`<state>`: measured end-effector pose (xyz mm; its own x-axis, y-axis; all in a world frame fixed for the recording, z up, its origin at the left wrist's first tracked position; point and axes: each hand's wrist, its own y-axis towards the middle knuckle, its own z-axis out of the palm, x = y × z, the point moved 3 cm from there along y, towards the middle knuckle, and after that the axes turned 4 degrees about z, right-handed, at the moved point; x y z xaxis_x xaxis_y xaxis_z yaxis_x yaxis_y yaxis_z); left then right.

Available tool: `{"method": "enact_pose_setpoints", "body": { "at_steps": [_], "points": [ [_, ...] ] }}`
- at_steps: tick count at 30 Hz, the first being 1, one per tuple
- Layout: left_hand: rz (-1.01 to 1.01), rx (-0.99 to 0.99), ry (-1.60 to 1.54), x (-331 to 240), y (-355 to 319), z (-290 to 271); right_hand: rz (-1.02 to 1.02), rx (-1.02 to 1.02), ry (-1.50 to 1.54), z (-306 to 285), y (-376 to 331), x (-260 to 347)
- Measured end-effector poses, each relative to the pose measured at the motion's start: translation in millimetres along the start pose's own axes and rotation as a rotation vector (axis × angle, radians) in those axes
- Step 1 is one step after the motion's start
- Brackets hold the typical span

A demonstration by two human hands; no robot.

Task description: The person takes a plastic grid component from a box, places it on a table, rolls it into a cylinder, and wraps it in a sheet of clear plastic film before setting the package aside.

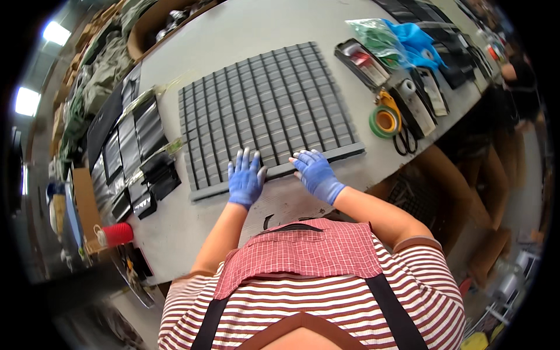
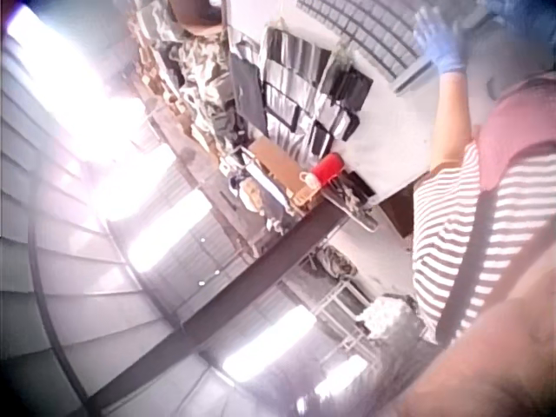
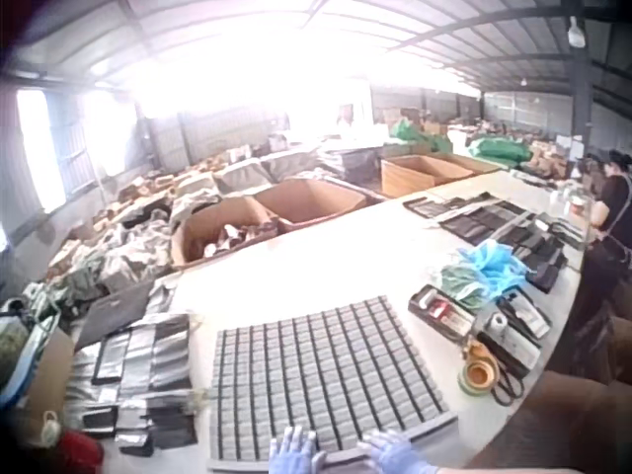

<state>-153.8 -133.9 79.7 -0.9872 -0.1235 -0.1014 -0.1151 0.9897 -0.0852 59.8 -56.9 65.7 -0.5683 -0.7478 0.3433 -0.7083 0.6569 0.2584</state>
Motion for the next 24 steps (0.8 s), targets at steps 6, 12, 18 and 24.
{"method": "enact_pose_setpoints", "body": {
  "at_steps": [6, 12, 18, 24],
  "points": [
    [-0.022, -0.096, -0.109, 34, 41, 8, 0.003, 0.275, -0.008, -2, 43, 13],
    [-0.029, -0.147, -0.095, 0, 9, 7, -0.113, 0.422, 0.076, -2, 90, -16],
    [-0.038, -0.146, -0.068, 40, 101, -11, -0.092, 0.125, -0.029, 13, 99, 0],
    [0.056, -0.184, -0.213, 58, 130, -29, 0.056, 0.551, -0.252, 11, 169, -10]
  ]
}}
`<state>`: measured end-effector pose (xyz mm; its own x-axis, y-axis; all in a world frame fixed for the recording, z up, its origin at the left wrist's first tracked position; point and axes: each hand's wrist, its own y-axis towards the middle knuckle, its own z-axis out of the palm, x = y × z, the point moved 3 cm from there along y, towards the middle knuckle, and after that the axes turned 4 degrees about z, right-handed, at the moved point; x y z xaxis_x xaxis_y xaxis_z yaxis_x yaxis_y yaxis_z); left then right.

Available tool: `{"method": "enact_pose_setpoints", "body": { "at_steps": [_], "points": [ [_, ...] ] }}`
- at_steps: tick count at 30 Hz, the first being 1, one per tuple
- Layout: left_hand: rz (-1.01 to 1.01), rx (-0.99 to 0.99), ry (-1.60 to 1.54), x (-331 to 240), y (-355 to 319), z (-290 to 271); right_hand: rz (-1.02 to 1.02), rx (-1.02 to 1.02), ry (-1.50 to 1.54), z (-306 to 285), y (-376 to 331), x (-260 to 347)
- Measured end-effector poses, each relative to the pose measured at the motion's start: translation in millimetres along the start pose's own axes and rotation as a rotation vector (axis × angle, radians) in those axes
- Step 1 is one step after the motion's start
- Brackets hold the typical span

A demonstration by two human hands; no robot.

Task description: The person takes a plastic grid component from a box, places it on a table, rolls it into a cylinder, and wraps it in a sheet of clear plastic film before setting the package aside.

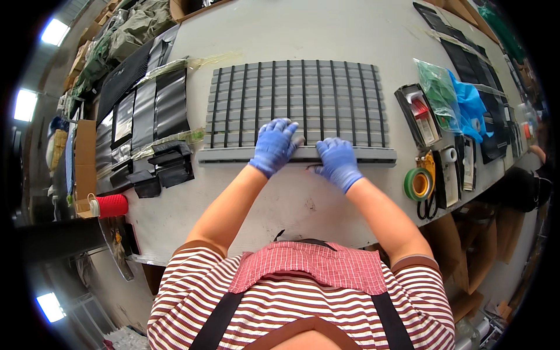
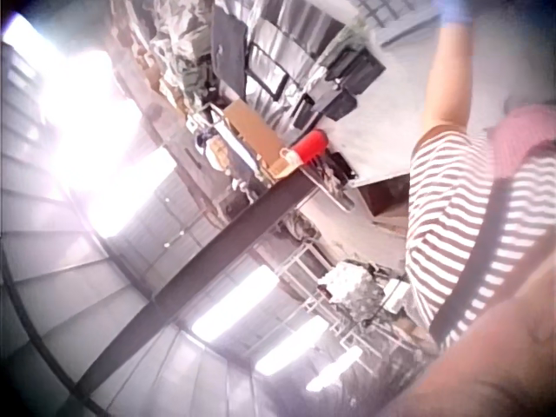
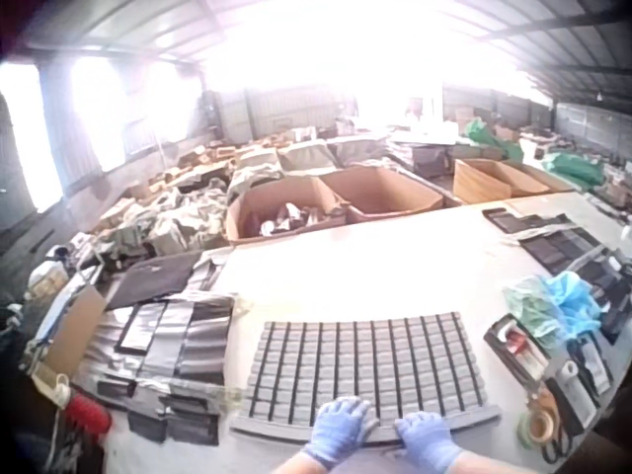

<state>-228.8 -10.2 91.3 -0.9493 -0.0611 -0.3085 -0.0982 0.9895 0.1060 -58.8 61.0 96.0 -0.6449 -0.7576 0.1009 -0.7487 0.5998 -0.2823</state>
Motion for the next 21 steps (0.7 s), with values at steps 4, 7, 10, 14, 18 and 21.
{"method": "enact_pose_setpoints", "body": {
  "at_steps": [4, 7, 10, 14, 18, 21],
  "points": [
    [0.061, -0.037, 0.244, 0, -36, 1, -0.025, 0.115, 0.301, -19, 54, -41],
    [0.037, 0.131, 0.230, 15, -7, -4, -0.147, -0.051, 0.288, -10, 64, -45],
    [0.009, 0.254, 0.205, 36, 15, -9, -0.114, -0.201, -0.125, -8, 39, -6],
    [0.099, 0.309, 0.210, 24, 14, -11, -0.019, -0.197, -0.069, 5, 36, -15],
    [0.144, 0.223, 0.104, -18, -65, -2, -0.029, -0.073, -0.090, 17, -45, 6],
    [0.083, 0.337, -0.010, -57, -143, 8, -0.076, 0.135, -0.041, 37, -116, 28]
  ]
}}
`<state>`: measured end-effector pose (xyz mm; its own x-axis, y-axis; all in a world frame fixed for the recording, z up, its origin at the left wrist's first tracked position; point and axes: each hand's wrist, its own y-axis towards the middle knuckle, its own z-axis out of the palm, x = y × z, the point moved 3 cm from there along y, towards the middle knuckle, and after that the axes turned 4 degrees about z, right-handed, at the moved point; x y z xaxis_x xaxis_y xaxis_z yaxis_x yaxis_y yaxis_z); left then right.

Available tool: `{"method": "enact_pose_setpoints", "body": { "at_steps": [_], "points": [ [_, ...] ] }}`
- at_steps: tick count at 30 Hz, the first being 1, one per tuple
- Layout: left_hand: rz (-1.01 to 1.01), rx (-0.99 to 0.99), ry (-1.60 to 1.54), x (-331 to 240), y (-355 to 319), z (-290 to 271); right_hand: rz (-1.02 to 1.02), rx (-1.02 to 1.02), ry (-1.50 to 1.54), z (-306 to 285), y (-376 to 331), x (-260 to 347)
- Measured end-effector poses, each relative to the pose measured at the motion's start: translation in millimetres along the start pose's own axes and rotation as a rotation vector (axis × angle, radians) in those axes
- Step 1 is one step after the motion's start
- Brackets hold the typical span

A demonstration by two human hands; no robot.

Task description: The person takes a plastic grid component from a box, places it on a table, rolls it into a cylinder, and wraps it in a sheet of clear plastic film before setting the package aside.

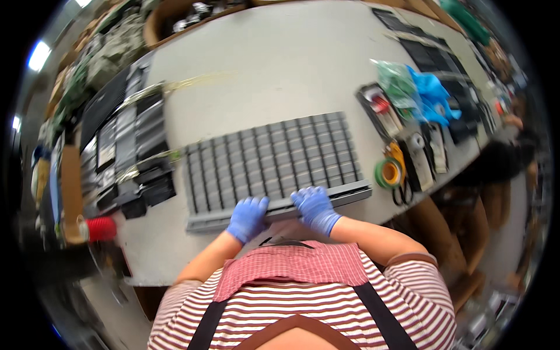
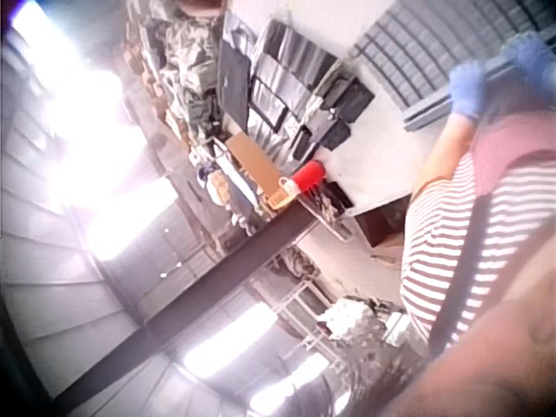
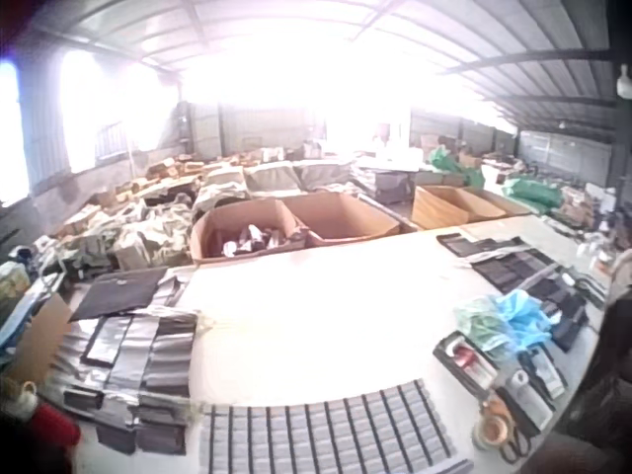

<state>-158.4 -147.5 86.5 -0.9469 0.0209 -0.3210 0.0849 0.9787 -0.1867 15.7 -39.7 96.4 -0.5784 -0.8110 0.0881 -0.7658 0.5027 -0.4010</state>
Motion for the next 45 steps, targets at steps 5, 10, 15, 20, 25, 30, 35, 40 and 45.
{"method": "enact_pose_setpoints", "body": {
  "at_steps": [5, 10, 15, 20, 25, 30, 35, 40, 45],
  "points": [
    [0.001, -0.034, 0.063, -25, -44, 13, -0.228, -0.110, 0.153, 0, -34, 1],
    [-0.100, -0.298, 0.141, -34, -38, 14, -0.308, -0.013, 0.264, -19, 33, -43],
    [-0.126, -0.255, 0.120, 44, 40, -29, 0.002, -0.371, 0.134, -16, 16, -7],
    [-0.084, -0.078, 0.132, 61, 82, -69, -0.016, -0.252, 0.077, -39, 55, -23],
    [-0.020, -0.122, 0.236, 44, 84, -69, -0.130, -0.144, 0.053, -67, 110, -59],
    [-0.088, -0.037, 0.113, 55, 76, -54, -0.152, -0.107, 0.068, -69, 106, -46],
    [-0.080, 0.115, 0.063, -14, -16, -2, -0.280, 0.074, 0.107, -24, -1, -16],
    [-0.039, 0.035, 0.066, -24, -20, -20, -0.105, -0.196, 0.183, -10, -40, -34],
    [-0.075, -0.056, 0.085, -31, -27, -6, -0.132, -0.336, 0.169, -11, -30, -52]
  ]
}}
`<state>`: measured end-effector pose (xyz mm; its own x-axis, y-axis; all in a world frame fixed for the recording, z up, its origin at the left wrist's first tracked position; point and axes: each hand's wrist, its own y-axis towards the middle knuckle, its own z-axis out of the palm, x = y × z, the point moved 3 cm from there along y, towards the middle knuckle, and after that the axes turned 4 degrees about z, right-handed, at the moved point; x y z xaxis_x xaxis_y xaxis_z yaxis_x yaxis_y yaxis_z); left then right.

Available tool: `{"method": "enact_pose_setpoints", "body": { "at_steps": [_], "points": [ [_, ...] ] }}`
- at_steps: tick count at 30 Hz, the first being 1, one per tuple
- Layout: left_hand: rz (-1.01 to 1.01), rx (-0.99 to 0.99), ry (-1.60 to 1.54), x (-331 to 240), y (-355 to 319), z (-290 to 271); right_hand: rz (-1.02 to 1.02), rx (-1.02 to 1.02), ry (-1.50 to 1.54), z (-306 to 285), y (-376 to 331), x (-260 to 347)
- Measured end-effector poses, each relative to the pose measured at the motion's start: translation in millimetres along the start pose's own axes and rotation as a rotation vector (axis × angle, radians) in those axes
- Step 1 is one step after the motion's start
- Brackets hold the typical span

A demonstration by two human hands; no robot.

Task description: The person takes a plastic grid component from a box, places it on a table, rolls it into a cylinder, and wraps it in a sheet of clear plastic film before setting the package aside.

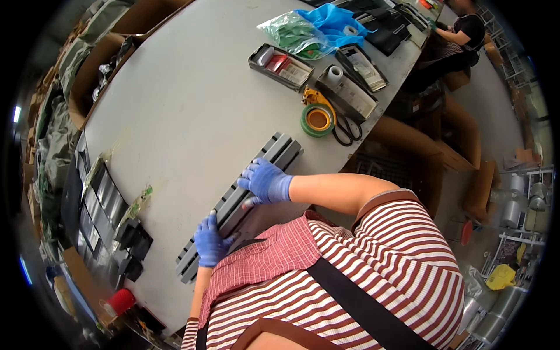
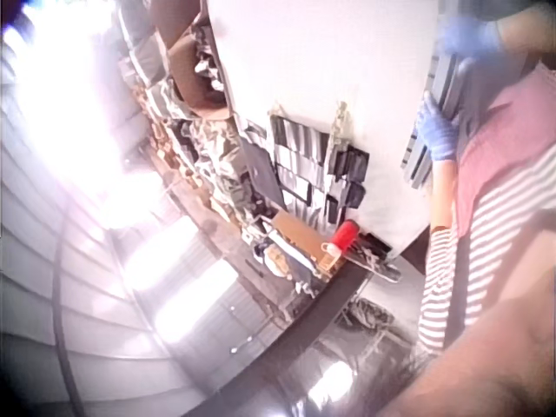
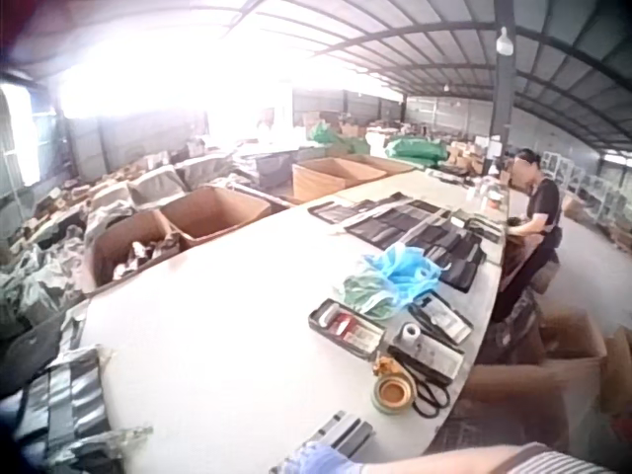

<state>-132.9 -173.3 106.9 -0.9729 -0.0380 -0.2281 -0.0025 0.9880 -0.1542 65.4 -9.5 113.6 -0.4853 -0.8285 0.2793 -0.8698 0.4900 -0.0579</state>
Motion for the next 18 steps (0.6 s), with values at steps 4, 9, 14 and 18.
{"method": "enact_pose_setpoints", "body": {
  "at_steps": [4, 9, 14, 18],
  "points": [
    [-0.075, 0.079, -0.085, 16, 13, -6, 0.115, 0.245, 0.010, -7, 33, 9],
    [-0.148, 0.068, 0.049, -6, 4, -5, 0.017, -0.132, -0.022, 13, 3, 6],
    [-0.109, 0.079, 0.043, -3, -6, -9, 0.062, -0.012, -0.074, 13, -1, 6],
    [-0.120, -0.009, 0.071, -3, -25, -5, 0.013, -0.028, -0.077, 9, -22, 4]
  ]
}}
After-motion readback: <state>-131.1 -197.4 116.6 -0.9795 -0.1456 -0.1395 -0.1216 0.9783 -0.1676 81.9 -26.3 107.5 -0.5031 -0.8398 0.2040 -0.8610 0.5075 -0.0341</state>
